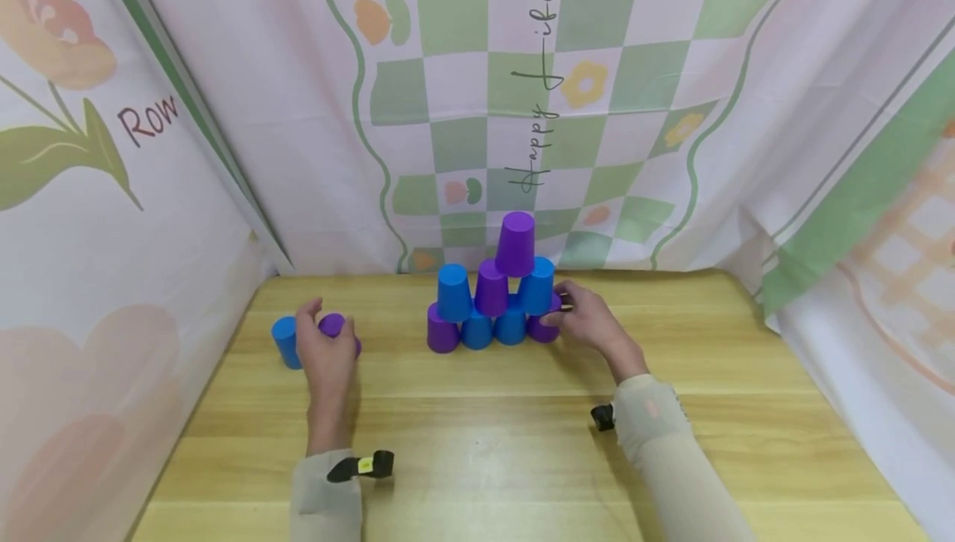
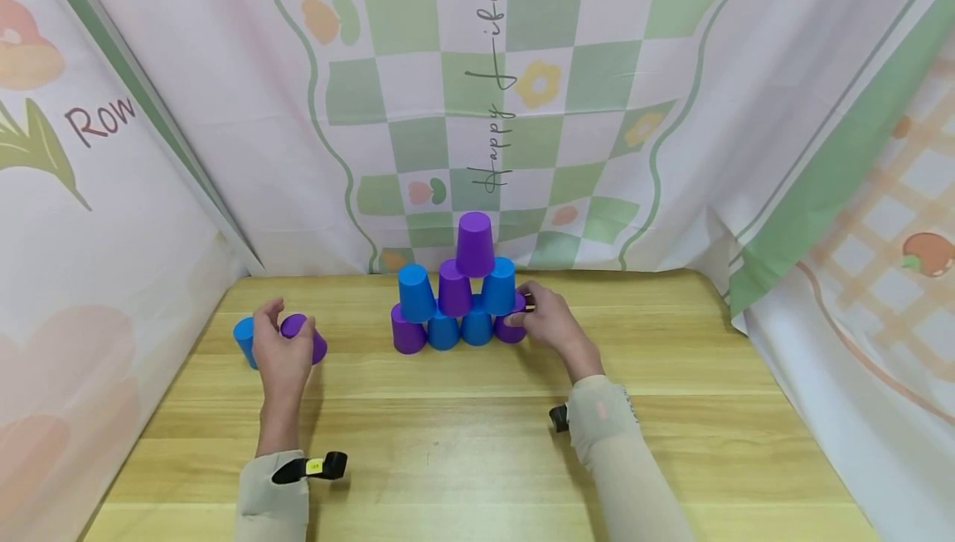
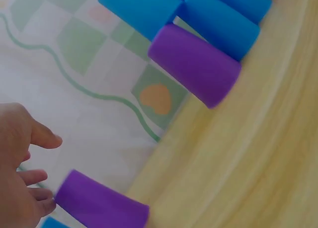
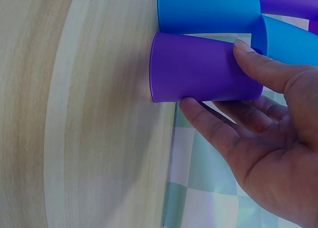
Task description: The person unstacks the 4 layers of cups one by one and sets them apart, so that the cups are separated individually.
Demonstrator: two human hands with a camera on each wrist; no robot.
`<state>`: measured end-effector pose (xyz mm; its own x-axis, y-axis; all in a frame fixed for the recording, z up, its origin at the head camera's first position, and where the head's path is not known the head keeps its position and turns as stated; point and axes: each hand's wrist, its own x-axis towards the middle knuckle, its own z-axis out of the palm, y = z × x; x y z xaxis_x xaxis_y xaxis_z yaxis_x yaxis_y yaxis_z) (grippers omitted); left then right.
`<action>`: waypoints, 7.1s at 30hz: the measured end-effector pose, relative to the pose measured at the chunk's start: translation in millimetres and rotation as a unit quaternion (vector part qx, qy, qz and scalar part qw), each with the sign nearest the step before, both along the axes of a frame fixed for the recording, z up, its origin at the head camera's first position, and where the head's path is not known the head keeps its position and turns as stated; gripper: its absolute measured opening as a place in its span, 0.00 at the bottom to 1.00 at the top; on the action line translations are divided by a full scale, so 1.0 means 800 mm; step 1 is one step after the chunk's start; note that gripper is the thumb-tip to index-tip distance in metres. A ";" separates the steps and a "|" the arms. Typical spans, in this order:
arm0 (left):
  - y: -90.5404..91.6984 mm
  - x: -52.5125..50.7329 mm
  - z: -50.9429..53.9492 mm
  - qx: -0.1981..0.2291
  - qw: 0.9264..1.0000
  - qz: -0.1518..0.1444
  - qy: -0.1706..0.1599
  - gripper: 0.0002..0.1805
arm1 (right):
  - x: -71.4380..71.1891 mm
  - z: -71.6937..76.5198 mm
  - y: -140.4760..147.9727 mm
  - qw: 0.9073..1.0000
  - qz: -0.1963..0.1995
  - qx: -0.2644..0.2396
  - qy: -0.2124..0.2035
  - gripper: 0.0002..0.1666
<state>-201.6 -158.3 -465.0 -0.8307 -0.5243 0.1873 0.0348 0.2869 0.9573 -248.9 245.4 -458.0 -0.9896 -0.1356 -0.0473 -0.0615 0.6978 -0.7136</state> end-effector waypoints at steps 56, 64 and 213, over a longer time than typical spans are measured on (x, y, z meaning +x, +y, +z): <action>0.221 -0.025 0.117 -0.098 0.944 -0.286 0.131 0.42 | 0.005 0.004 0.002 1.000 -0.013 -0.025 -0.006 0.29; 0.243 -0.045 0.109 -0.082 0.953 -0.278 0.089 0.42 | 0.005 0.001 0.000 0.999 -0.007 -0.031 -0.005 0.28; 0.048 -0.005 -0.046 0.027 0.993 -0.091 -0.066 0.35 | 0.011 0.005 -0.007 1.000 -0.008 -0.008 -0.027 0.33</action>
